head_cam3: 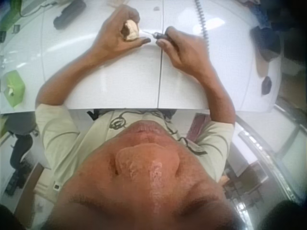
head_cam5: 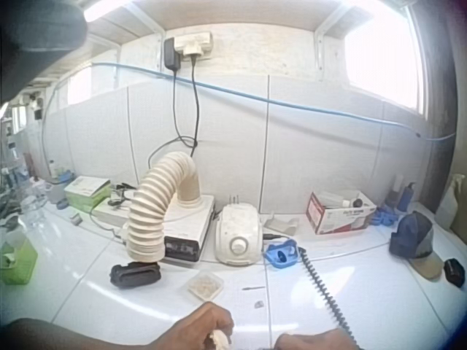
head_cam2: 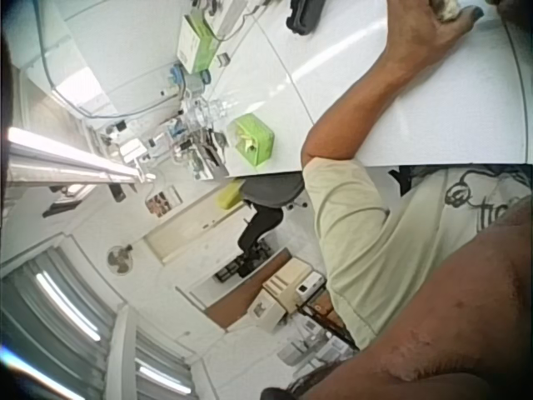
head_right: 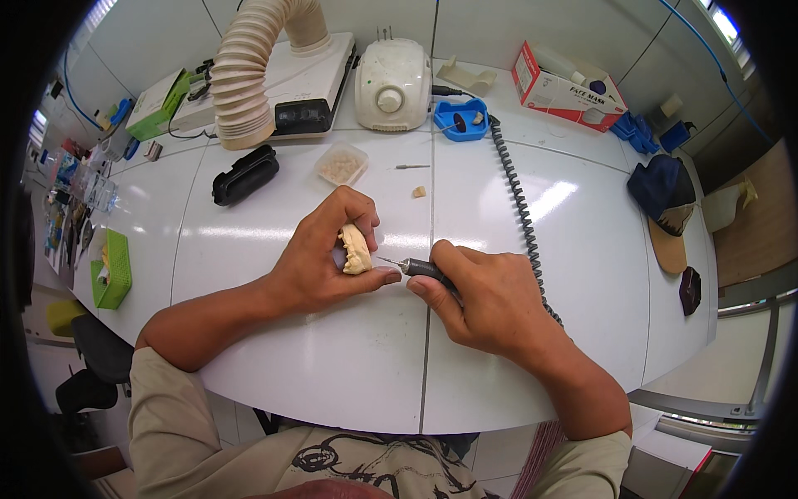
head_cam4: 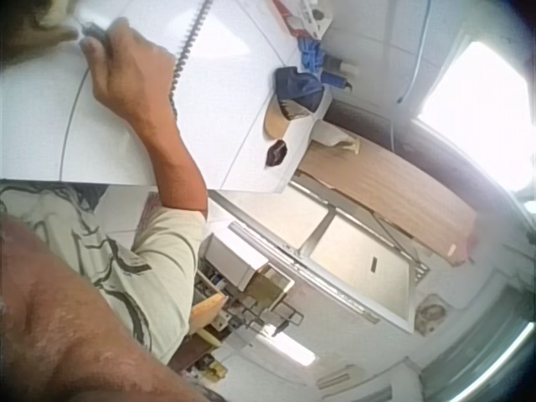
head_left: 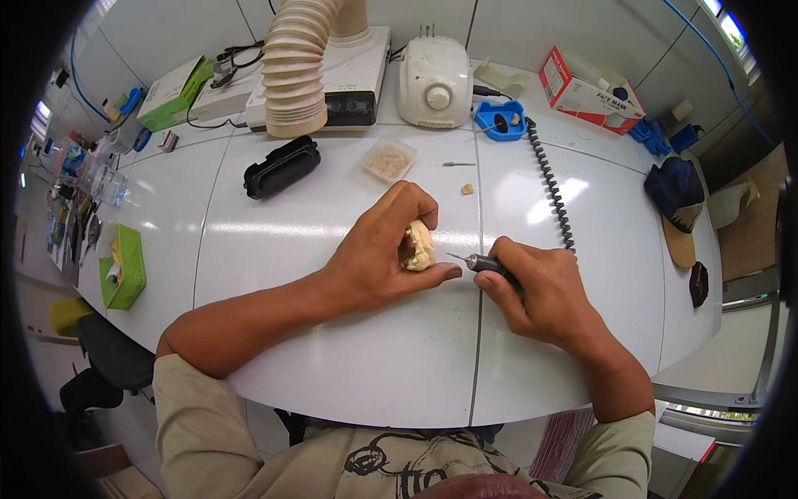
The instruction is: The person uses a rotary handpiece to grind and shape a yellowish dental model held in their left hand. They then switch to a small individual tooth-like object, continuing to grind and refine its surface with the rotary tool. The person changes the tool bit to a polishing wheel and applies it to the small object.
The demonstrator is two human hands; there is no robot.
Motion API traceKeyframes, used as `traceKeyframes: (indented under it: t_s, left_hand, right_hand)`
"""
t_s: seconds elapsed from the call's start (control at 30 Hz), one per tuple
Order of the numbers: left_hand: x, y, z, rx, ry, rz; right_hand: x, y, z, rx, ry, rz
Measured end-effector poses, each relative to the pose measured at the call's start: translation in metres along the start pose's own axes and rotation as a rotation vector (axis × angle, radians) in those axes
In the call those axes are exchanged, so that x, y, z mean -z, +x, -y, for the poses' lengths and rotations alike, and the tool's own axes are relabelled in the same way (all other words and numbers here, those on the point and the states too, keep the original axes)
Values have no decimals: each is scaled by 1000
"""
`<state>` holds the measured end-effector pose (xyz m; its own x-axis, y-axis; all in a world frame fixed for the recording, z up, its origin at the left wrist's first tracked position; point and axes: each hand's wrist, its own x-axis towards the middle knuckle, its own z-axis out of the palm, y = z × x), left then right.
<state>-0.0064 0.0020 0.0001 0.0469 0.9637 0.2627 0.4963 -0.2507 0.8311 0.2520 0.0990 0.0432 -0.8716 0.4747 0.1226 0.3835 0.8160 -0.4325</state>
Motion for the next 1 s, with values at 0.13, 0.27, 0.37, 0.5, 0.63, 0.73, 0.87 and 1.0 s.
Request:
traceKeyframes:
  t_s: [0.13, 0.27, 0.37, 0.5, 0.63, 0.73, 0.87, 1.0]
  left_hand:
    - [1, 0, -1, 55, -43, 12]
    - [3, 0, -2, 42, -24, 49]
    - [0, -1, 2, 25, -51, 37]
    - [-7, -4, 9, 10, -127, -6]
    - [-1, 1, 2, -48, -4, 28]
    - [0, 0, 5, -46, -34, 37]
    - [2, 1, 2, 35, -122, 35]
    - [9, 3, -5, 14, -97, 87]
  right_hand:
    - [0, -1, 2, -2, 5, 1]
    - [-3, -1, 1, 9, 3, -19]
    - [-2, -1, 2, 2, 20, -24]
    - [-2, 0, 1, 13, 19, -34]
    - [1, 0, 2, 3, 34, -26]
    - [-1, 0, -1, 8, 48, -35]
    - [-1, 1, -3, 2, 72, -28]
    - [0, -1, -3, -11, 96, -22]
